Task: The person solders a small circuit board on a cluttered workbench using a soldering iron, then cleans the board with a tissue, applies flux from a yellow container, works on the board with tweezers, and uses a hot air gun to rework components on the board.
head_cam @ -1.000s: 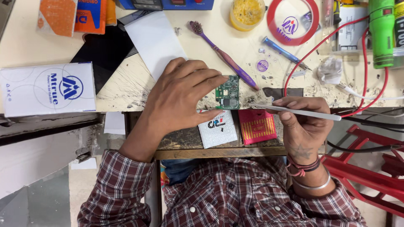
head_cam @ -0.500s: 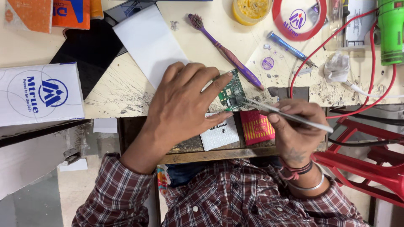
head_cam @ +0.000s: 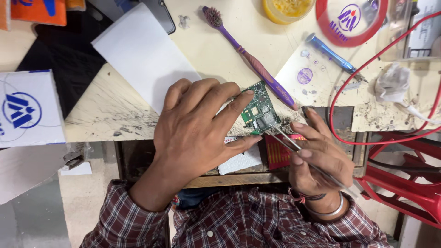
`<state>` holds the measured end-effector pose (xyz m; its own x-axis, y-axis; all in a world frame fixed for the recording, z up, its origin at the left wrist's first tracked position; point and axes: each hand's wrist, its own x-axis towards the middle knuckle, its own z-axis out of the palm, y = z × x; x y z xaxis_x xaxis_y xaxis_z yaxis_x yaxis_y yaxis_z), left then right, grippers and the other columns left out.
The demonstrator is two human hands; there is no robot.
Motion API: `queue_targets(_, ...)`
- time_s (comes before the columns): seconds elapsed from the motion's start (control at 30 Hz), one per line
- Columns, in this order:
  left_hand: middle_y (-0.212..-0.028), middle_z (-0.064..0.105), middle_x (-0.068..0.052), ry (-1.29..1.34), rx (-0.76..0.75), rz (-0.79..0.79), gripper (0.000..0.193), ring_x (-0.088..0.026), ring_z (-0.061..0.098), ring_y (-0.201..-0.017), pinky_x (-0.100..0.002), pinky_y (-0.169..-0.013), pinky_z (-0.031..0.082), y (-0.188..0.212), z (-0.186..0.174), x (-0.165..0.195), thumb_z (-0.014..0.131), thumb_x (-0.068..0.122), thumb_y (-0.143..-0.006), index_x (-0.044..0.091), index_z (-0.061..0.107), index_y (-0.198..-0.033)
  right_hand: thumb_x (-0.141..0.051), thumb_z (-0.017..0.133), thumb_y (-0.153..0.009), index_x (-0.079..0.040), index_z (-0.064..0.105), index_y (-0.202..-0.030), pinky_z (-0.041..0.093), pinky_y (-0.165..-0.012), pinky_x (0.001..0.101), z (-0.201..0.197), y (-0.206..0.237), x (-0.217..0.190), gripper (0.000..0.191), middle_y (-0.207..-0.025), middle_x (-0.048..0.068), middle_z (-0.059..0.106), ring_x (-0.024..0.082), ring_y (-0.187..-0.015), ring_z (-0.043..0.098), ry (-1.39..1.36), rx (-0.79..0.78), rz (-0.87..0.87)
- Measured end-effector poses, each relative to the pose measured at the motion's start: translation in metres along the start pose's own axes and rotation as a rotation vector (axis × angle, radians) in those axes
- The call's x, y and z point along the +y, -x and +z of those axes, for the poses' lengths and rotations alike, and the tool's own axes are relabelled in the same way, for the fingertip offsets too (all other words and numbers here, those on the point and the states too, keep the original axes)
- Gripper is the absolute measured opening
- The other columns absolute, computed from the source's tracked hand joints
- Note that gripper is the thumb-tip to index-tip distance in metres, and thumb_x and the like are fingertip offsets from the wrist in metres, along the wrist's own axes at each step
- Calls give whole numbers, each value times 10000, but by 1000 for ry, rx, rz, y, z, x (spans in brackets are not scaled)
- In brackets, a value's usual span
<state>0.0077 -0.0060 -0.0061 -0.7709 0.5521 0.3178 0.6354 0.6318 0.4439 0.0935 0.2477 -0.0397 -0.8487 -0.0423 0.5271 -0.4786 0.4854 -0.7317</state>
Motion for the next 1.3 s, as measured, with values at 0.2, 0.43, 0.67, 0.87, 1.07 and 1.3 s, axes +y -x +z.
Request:
queue_targets(0.2, -1274, 641, -34, -7, 20, 8, 676, -242, 552, -1204, -479, -1069, 374, 1, 4, -2, 779, 619, -901, 96, 703, -1324, -134, 656, -1017, -101, 533, -999, 371, -1208, 683, 6, 6, 1, 129, -773, 110, 672, 374, -1070, 745, 89, -15, -75)
queue_targets(0.43, -1279, 651, -36, -17, 18, 16, 687, -247, 555, -1195, -477, -1061, 387, 2, 2, -3, 781, 603, -925, 106, 683, -1390, -102, 724, -956, -142, 585, -1007, 343, -1241, 715, 6, 7, 5, 153, -816, 75, 681, 358, -1069, 735, 90, -60, -122)
queue_targets(0.67, -1293, 651, -35, -14, 23, 17, 693, -256, 555, -1192, -482, -1048, 394, 2, 2, -4, 784, 605, -922, 109, 676, -1394, -111, 737, -940, -155, 592, -1013, 345, -1245, 706, 6, 7, 6, 169, -849, 79, 702, 344, -1071, 737, 116, -75, -129)
queue_targets(0.87, -1292, 647, -30, -23, 27, 13, 695, -250, 549, -1197, -489, -1057, 390, 2, 5, -4, 771, 626, -917, 123, 678, -1387, -94, 746, -924, -161, 607, -1000, 362, -1234, 701, 7, 7, 4, 172, -845, 74, 704, 341, -1058, 741, 140, -69, -115)
queue_targets(1.07, -1296, 648, -33, -22, 18, 14, 691, -250, 547, -1194, -483, -1062, 379, 3, 4, -5, 767, 620, -924, 119, 678, -1393, -94, 748, -940, -160, 600, -1001, 374, -1228, 702, 9, 6, 4, 174, -842, 66, 697, 333, -1061, 742, 123, -44, -120)
queue_targets(1.3, -1284, 649, -28, -33, 21, 10, 694, -243, 546, -1193, -484, -1075, 368, 3, 4, -4, 755, 634, -925, 125, 679, -1390, -135, 724, -964, -140, 576, -1024, 389, -1226, 709, 6, 7, 4, 160, -813, 59, 678, 346, -1054, 746, 114, -47, -114)
